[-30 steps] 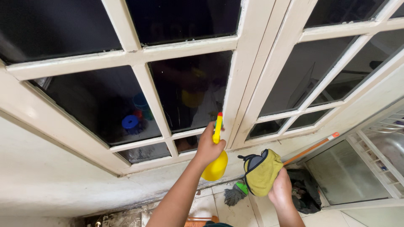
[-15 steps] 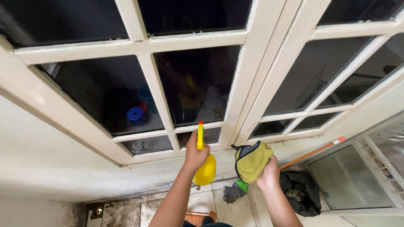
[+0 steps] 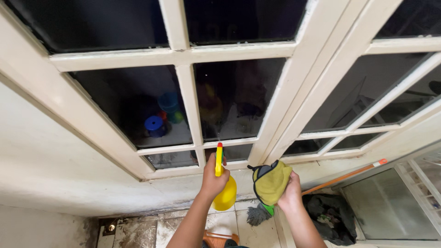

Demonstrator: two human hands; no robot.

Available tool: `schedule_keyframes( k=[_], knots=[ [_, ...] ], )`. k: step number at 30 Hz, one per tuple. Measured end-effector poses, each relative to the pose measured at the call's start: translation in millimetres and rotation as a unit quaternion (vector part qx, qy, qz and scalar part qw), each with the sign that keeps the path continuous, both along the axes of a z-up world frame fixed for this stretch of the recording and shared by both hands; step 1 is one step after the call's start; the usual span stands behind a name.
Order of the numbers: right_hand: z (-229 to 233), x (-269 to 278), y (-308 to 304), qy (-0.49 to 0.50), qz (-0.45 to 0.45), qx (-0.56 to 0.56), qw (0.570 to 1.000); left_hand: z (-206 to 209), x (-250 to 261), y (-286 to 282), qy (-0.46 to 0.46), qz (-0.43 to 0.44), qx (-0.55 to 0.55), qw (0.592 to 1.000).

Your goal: The person sprays a window with a yellow spray bottle and wipes the glass with a yellow cloth. They repeatedly spray and wipe different panes of a white-framed window, moving the cloth across the surface to remove moisture and residue.

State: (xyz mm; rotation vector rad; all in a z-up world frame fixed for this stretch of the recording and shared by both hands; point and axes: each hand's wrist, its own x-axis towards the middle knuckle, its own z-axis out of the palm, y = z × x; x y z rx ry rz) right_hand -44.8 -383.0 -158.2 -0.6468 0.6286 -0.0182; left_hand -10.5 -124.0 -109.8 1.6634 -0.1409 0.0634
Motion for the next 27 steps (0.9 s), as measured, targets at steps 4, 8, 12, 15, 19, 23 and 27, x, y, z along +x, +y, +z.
schedule_keyframes(
  k=[4,8,12,15,19,23,27],
  knots=[
    [-14.6,-8.4,3.8,0.01,0.025,0.001,1.0,15.8,-11.7,25.5,-0.057,0.0,0.0,0.998],
    [-38.5,-12.8,11.6,0.038,0.057,-0.034,0.997,19.6,-17.9,60.2,-0.062,0.052,0.0,0.997],
    [-63.0,-11.9,28.9,0.061,0.078,-0.053,0.994,15.6,-16.8,87.6,-0.067,0.055,-0.004,0.996],
    [-71.8,-10.8,42.3,0.079,0.099,-0.063,0.99,24.2,-16.5,100.5,-0.022,0.055,0.018,0.998],
    [-72.7,-7.5,58.0,0.039,0.132,-0.06,0.989,46.1,-12.4,103.5,-0.089,0.035,0.008,0.995],
    [-63.2,-5.2,65.8,0.055,0.127,-0.091,0.986,67.4,-7.3,102.4,-0.095,0.032,0.045,0.994],
    [-61.9,-7.1,66.8,0.047,0.127,-0.096,0.986,88.5,2.9,103.3,-0.127,-0.002,0.004,0.992]
  ],
)
